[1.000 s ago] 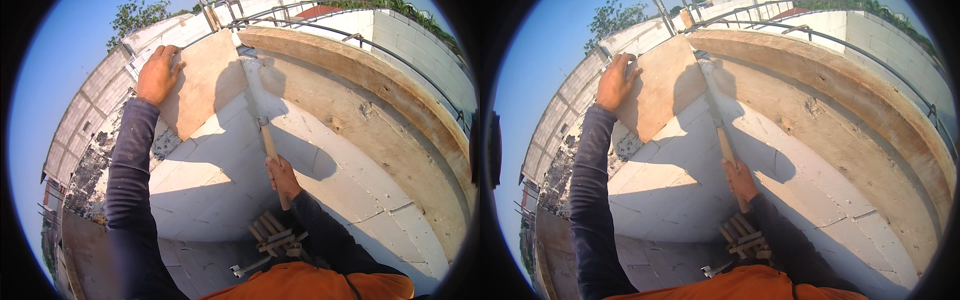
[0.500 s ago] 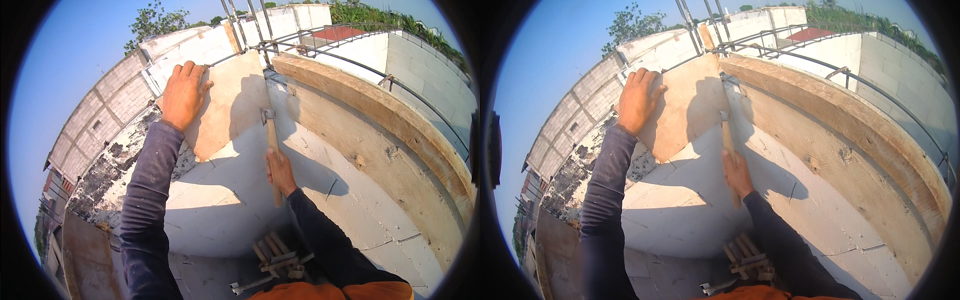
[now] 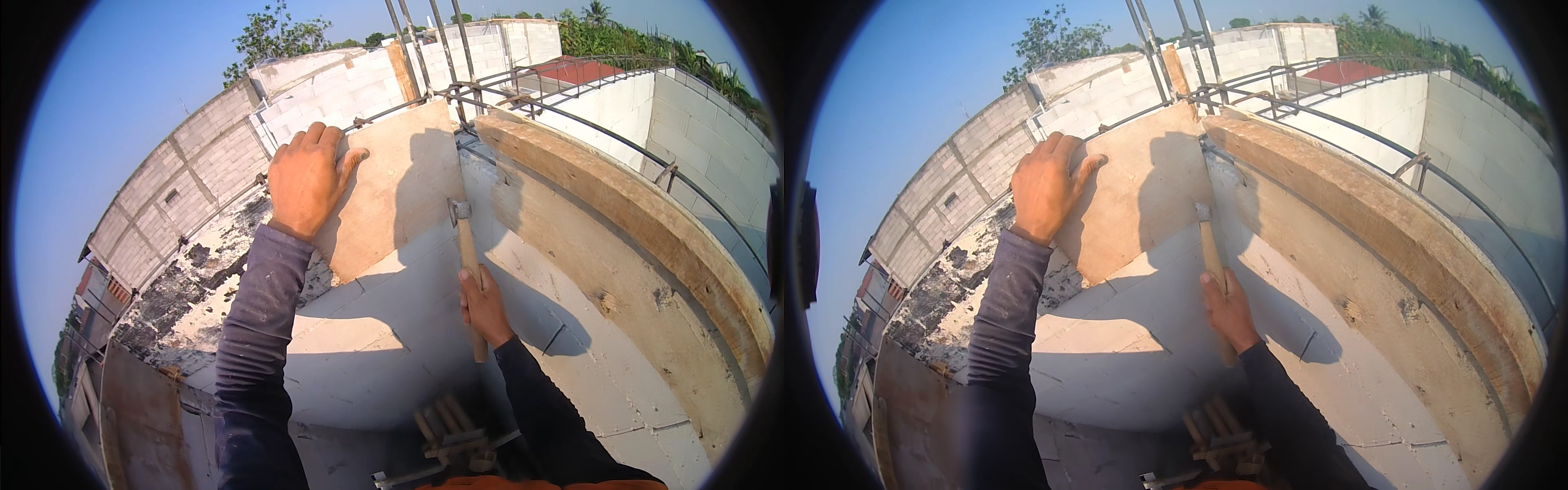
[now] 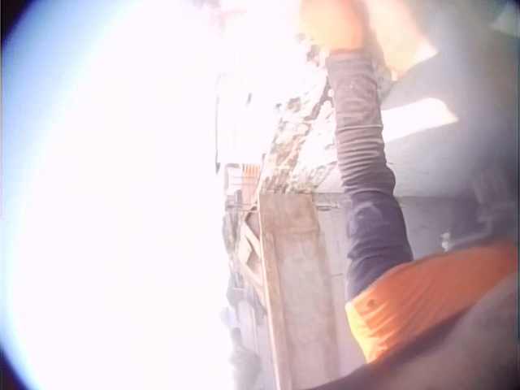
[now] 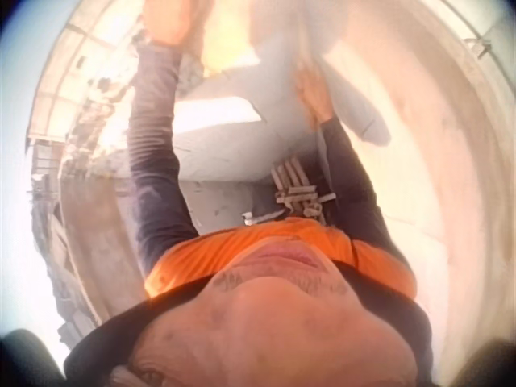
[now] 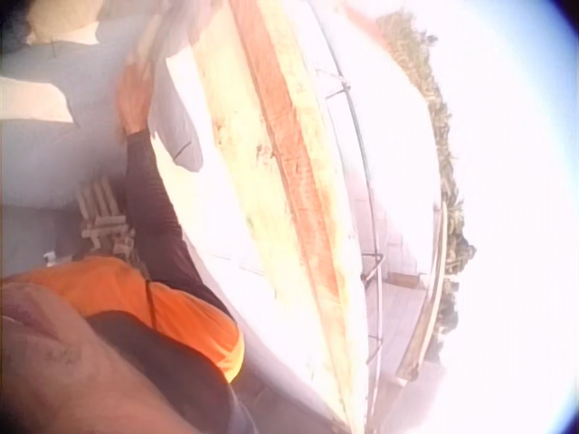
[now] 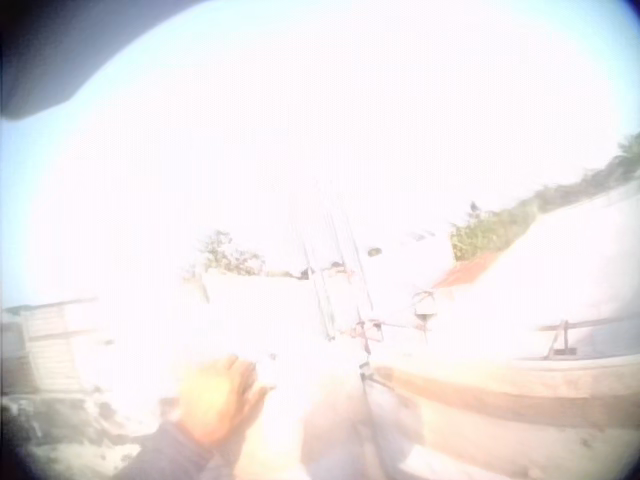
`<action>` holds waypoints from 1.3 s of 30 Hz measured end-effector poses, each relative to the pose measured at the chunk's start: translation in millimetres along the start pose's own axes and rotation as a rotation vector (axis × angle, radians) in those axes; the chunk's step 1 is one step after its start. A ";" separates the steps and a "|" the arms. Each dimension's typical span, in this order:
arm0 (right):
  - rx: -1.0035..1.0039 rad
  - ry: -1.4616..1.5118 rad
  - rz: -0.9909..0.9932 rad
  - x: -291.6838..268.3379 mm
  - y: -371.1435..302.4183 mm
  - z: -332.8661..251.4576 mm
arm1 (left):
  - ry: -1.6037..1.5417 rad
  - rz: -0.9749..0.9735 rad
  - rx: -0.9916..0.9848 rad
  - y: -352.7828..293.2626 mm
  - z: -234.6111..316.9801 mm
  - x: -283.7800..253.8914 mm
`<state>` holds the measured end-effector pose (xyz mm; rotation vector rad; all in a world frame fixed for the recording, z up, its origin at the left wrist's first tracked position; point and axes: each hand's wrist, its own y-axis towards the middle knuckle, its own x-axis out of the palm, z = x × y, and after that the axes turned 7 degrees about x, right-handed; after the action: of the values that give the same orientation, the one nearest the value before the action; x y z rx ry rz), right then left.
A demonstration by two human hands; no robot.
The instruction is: The person positions a piece of plywood against a wall structure, hammers nails into the top corner, and uses a hand saw to cut through the board along the edge of the wall.
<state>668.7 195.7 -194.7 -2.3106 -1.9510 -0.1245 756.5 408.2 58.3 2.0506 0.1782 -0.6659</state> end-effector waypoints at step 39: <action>-0.401 -0.258 -0.110 20.4 22.9 -131.0 | 0.080 0.022 0.000 -20.3 18.3 30.4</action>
<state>696.3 193.4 -63.0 -2.5684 -2.3689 -0.2618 767.3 400.1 19.7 2.0780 0.2019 -0.5707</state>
